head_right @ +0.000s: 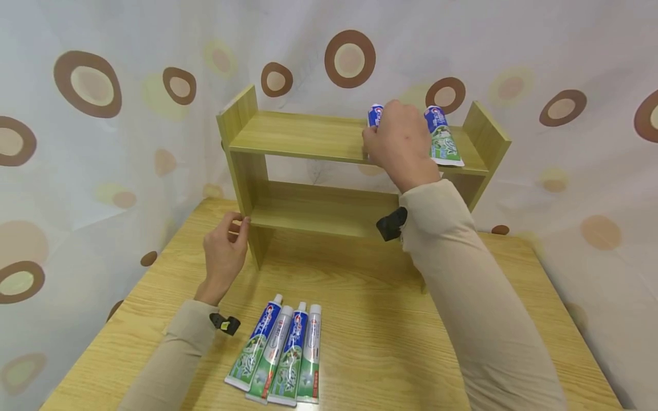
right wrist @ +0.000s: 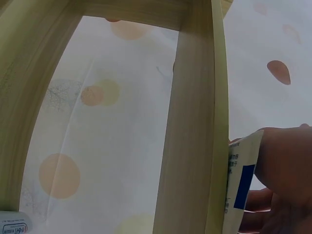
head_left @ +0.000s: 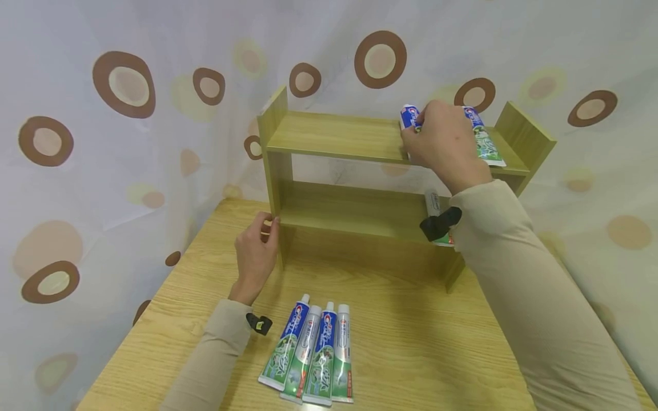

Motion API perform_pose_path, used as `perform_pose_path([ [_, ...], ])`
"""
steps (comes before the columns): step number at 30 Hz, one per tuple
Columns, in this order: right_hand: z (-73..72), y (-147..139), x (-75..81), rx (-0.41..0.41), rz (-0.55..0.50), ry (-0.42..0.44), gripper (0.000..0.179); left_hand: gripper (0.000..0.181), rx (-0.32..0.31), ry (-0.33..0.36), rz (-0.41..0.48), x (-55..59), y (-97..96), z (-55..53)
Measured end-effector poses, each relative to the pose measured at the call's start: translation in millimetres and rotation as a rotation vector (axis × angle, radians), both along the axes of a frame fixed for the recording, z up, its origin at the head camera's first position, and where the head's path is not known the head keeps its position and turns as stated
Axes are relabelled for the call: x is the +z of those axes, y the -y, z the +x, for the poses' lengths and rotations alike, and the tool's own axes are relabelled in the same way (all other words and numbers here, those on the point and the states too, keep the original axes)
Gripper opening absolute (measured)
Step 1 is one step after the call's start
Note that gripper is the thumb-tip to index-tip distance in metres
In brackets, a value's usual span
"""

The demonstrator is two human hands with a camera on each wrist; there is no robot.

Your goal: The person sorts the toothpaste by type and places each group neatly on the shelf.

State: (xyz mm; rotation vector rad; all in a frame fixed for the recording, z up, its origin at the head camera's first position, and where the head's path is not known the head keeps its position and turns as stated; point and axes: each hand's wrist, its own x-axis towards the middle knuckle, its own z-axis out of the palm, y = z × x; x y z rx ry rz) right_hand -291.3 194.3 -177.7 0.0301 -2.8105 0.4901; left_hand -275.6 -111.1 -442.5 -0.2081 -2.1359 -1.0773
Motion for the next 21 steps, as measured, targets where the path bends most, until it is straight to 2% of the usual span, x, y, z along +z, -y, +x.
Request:
perform_pose_path([
  [4,0.7,-1,-0.7,-0.002,-0.021,0.017,0.05,0.021,0.001,0.003,0.005,-0.3,0.8,0.7],
  [9,8.1,1,-2.4,-0.009,-0.035,-0.069,0.054,0.021,-0.005,0.002,0.007,0.0,0.7,1.9],
  [13,20.7,2,-2.4,-0.008,-0.057,-0.198,0.055,0.022,-0.013,0.008,0.002,0.5,-0.2,1.2],
  [21,59.9,3,-15.2,0.133,-0.125,-0.553,0.041,0.02,-0.021,0.017,0.011,1.9,0.0,0.1],
])
